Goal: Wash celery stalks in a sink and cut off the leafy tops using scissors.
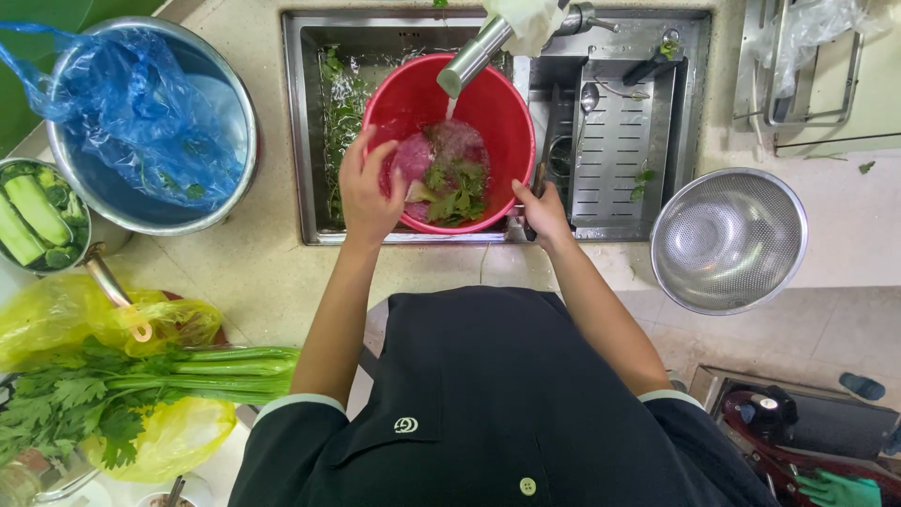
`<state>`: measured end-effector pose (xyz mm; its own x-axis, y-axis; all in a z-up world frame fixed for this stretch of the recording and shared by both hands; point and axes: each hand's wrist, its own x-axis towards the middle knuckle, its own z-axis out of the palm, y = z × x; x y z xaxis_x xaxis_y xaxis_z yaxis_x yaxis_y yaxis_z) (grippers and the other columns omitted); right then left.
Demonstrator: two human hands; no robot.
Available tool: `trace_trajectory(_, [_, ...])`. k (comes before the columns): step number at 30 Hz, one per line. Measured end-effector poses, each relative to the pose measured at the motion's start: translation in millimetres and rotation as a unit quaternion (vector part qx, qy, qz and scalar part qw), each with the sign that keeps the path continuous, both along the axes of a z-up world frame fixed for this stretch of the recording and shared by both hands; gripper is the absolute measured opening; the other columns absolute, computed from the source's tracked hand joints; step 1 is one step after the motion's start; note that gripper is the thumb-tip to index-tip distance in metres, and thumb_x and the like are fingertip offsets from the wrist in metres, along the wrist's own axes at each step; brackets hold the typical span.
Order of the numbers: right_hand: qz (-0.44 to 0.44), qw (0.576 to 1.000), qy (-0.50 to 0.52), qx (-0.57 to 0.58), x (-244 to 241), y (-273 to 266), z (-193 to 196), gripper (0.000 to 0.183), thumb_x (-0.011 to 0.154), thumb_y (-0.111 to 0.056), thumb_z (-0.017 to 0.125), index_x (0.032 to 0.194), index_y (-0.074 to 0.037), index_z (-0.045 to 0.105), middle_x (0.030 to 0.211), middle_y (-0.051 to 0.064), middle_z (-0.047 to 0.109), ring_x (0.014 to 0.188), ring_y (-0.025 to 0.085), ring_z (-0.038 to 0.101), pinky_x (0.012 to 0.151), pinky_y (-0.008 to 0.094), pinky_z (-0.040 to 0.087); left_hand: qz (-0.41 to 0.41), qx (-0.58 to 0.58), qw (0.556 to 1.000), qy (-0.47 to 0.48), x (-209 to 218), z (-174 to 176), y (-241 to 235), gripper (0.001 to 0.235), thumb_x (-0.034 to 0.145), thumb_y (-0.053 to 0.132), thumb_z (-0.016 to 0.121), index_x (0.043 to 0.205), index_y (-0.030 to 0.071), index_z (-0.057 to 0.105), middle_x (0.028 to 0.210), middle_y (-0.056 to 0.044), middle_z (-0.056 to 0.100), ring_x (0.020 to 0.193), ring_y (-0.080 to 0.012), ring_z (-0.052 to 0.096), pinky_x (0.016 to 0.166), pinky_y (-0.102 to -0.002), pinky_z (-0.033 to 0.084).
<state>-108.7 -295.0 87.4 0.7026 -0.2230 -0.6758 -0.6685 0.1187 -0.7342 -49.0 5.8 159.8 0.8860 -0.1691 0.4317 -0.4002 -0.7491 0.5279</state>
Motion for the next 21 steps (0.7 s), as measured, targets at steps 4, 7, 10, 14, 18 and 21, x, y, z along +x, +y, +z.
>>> trace_trajectory(4, [-0.001,1.000,0.004,0.004,-14,-26,-6,0.044,0.098,-0.031,0.067,0.124,-0.002,0.046,0.102,0.012,0.070,0.071,0.016,0.071,0.047,0.027,0.045,0.091,-0.063,0.992,0.053,-22,-35,15,0.082,0.088,0.017,0.076,0.156,-0.003,0.034,0.154,-0.036,0.037,0.141,-0.0492,0.040,0.115,-0.046,0.037])
trace_trajectory(7, [0.000,0.997,0.023,0.072,-31,-61,-36,0.040,0.101,-0.037,0.057,0.123,-0.005,0.049,0.100,0.009,0.070,0.072,0.014,0.073,0.052,0.025,0.053,0.061,-0.220,0.914,0.335,-33,-101,26,0.085,0.097,0.029,0.070,0.161,0.002,0.021,0.156,-0.027,0.046,0.141,-0.0365,0.052,0.116,-0.041,0.041])
trace_trajectory(10, [0.036,0.994,0.000,-0.102,-50,-103,-80,0.044,0.101,-0.035,0.062,0.126,-0.001,0.049,0.105,0.016,0.070,0.078,0.024,0.070,0.061,0.034,0.057,0.082,-0.270,0.892,0.352,-34,-95,17,0.086,0.100,0.040,0.062,0.163,0.001,0.019,0.157,-0.026,0.045,0.141,-0.0351,0.052,0.116,-0.041,0.042])
trace_trajectory(14, [0.131,0.897,-0.024,-0.422,-62,-132,-113,0.050,0.097,-0.028,0.071,0.127,0.004,0.049,0.115,0.029,0.066,0.107,0.046,0.066,0.092,0.050,0.051,0.098,-0.255,0.897,0.346,-33,-110,21,0.085,0.102,0.043,0.061,0.163,0.001,0.021,0.158,-0.027,0.044,0.144,-0.0361,0.048,0.118,-0.041,0.038])
trace_trajectory(18, [0.147,0.885,0.036,-0.440,-66,-155,-151,0.056,0.095,-0.024,0.068,0.136,0.006,0.045,0.131,0.032,0.060,0.124,0.048,0.057,0.105,0.052,0.046,0.092,-0.250,0.897,0.352,-35,-96,18,0.090,0.098,0.045,0.064,0.161,0.000,0.019,0.159,-0.026,0.041,0.147,-0.0353,0.046,0.120,-0.041,0.037])
trace_trajectory(21, [0.111,0.856,-0.050,-0.503,-52,-136,-115,0.075,0.090,-0.025,0.077,0.146,0.004,0.037,0.141,0.031,0.046,0.131,0.049,0.042,0.106,0.056,0.034,0.090,-0.207,0.917,0.329,-40,-94,17,0.091,0.096,0.044,0.068,0.160,-0.001,0.020,0.163,-0.030,0.030,0.151,-0.0397,0.034,0.121,-0.044,0.031])
